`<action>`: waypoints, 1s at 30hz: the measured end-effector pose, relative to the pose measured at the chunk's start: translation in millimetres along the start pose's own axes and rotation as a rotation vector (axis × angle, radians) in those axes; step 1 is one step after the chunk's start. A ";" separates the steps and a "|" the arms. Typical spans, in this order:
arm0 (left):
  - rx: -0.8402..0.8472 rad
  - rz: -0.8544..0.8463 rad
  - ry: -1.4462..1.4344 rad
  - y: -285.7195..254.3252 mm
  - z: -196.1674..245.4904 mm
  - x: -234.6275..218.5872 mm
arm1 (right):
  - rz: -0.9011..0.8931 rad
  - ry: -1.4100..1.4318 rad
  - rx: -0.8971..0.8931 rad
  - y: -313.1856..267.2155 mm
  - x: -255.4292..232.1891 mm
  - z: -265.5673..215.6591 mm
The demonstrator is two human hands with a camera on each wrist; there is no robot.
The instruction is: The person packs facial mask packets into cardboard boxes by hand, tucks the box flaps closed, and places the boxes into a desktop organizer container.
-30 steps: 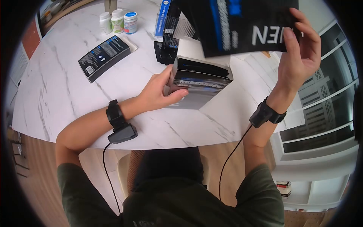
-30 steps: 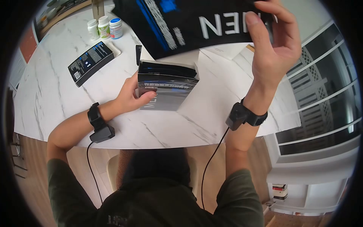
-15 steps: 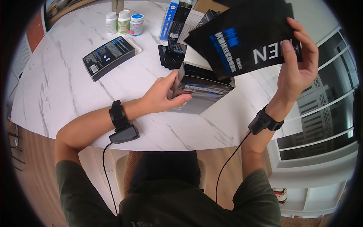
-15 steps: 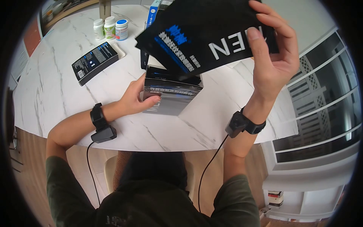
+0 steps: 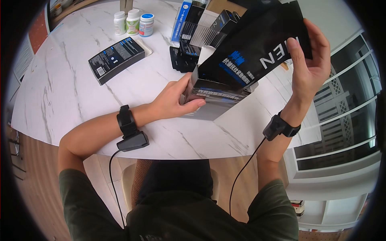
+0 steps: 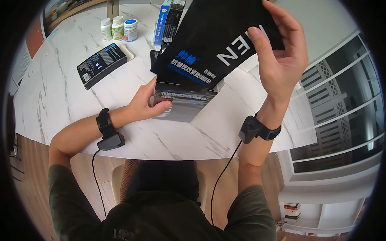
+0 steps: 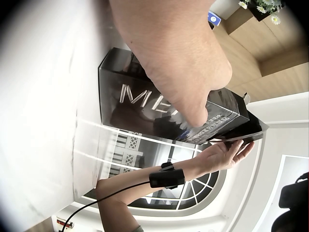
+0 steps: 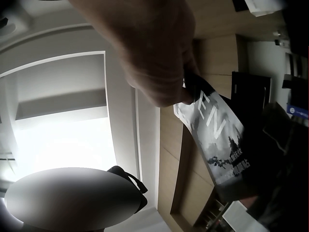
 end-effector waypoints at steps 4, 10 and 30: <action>0.000 0.006 -0.028 1.0 5.5 1.2 | -0.072 -0.019 -0.084 -1.5 1.4 -9.2; 0.058 -0.012 0.058 -0.6 -1.6 -2.7 | -0.355 0.175 -0.040 -8.4 13.3 -23.7; -0.055 0.060 -0.081 1.4 2.5 0.5 | -0.606 0.052 -0.010 -16.0 43.0 -13.6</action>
Point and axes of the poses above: each hand's wrist, its own y-axis towards the middle knuckle, its own x-axis out of the palm, z = x × y, the point moved 3 cm from there along y, towards the middle knuckle, and after that the axes turned 12 degrees about -y, right-handed, at the moved point
